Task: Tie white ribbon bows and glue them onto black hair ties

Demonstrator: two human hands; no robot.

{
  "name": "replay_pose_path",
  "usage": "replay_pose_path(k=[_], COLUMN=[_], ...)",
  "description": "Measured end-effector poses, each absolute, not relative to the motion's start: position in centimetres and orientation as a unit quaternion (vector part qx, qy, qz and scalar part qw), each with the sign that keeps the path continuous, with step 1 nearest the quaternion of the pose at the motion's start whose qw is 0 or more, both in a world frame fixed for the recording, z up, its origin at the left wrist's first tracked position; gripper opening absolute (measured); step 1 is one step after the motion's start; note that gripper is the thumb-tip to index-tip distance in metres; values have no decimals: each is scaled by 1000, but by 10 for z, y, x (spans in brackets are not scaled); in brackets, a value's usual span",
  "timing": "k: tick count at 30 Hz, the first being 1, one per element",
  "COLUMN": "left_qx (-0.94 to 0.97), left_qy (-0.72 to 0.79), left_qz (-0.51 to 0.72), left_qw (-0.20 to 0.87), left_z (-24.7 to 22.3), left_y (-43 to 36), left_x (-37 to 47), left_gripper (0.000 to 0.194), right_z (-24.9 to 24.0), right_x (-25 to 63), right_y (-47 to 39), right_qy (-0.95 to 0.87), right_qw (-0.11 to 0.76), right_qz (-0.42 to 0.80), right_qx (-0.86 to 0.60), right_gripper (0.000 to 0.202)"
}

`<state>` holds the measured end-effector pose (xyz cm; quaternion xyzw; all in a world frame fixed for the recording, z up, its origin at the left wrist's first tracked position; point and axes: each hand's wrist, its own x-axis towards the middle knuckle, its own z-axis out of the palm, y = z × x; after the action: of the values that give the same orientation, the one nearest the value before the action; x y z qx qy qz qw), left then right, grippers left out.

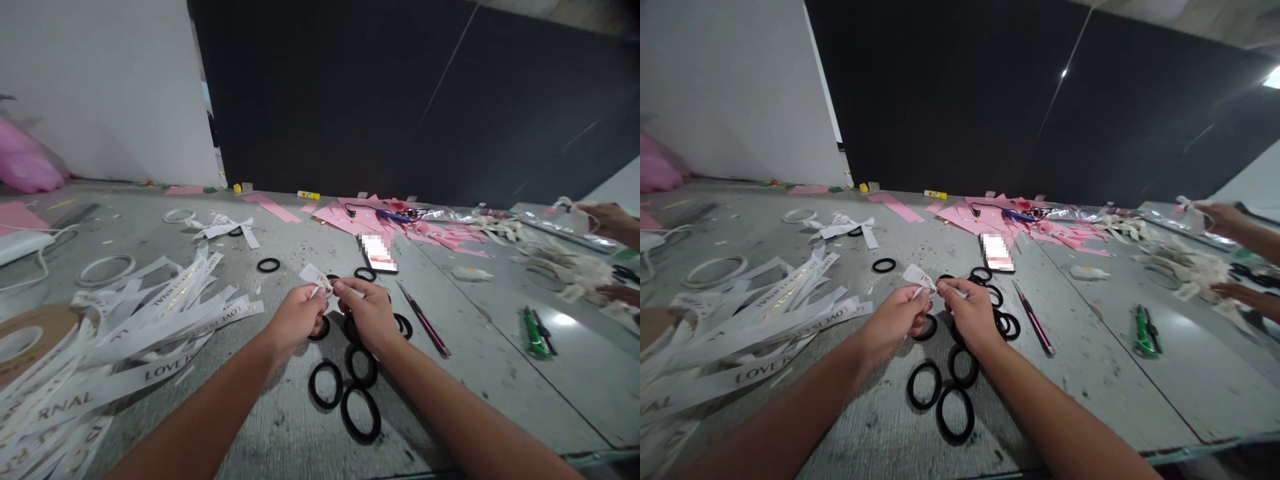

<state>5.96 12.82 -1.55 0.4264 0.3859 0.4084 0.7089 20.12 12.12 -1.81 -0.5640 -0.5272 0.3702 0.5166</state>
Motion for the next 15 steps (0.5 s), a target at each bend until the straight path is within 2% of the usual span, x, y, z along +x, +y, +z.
replay_pose_path(k=[3,7,11,15], left_qx=[514,628,637,579], left_qy=[410,388,383,380], left_qz=[412,417,365,348], left_qw=[631,530,562,632], left_z=[-15,-13,-17,-21], left_y=[130,126,123,125], left_x=[55,52,53,54], left_gripper=[26,21,37,39], right_z=[-15,-13,-21,-26], right_x=[202,205,210,212], right_y=[120,120,124,131], right_qy=[-548,-663,-587,-497], right_qw=[508,461,501,524], right_qz=[369,288,340,461], right_qx=[-553,-514,-538,-516], right_gripper=[37,28,41,47])
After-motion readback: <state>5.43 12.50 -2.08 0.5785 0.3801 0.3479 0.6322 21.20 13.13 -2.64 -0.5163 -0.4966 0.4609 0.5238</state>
